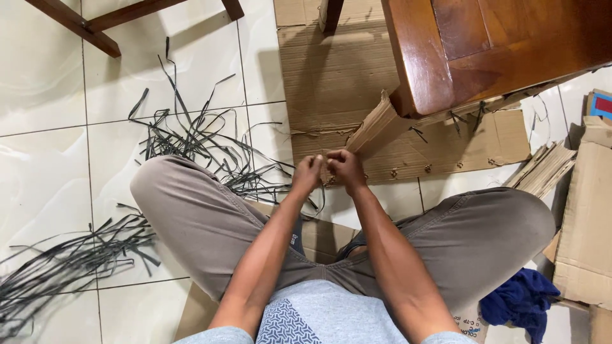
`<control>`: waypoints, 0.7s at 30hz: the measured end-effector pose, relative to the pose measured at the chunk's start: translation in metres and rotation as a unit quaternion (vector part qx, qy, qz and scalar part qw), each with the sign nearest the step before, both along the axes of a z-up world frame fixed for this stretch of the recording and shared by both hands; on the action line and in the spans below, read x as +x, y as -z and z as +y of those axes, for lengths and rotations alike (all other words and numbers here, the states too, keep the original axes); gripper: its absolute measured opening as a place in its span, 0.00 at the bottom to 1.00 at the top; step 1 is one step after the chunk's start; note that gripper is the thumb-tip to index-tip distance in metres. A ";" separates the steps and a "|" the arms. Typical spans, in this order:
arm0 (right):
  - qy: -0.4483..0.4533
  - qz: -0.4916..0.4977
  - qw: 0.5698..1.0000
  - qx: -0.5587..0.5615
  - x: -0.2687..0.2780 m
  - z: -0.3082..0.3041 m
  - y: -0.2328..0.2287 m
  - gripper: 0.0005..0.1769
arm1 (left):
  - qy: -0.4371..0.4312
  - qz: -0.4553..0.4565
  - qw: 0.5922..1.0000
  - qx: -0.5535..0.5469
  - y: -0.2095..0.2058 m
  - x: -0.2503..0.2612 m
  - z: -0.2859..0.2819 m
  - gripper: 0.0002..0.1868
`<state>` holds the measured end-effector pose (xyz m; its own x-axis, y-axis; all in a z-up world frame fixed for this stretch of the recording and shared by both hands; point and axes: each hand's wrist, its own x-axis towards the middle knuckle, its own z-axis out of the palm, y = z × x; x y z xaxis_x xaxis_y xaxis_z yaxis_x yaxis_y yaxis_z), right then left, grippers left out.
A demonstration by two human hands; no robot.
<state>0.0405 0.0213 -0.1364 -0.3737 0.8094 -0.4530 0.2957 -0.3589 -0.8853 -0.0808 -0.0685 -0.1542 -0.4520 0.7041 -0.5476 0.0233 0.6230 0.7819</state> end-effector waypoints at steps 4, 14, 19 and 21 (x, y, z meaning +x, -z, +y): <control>-0.144 -0.142 0.977 0.063 0.007 -0.006 0.008 0.14 | -0.114 -0.050 0.991 0.041 -0.022 -0.010 0.007 0.20; -0.354 -0.374 0.843 0.158 0.010 -0.006 -0.015 0.11 | -0.298 -0.100 0.925 0.212 -0.057 -0.028 0.017 0.19; -0.373 -0.398 0.830 0.116 0.022 -0.017 0.026 0.14 | -0.250 0.003 0.941 0.226 -0.080 -0.024 0.014 0.17; -0.350 -0.375 0.851 0.113 0.021 -0.016 -0.001 0.15 | -0.199 0.047 0.960 0.190 -0.086 -0.021 0.012 0.17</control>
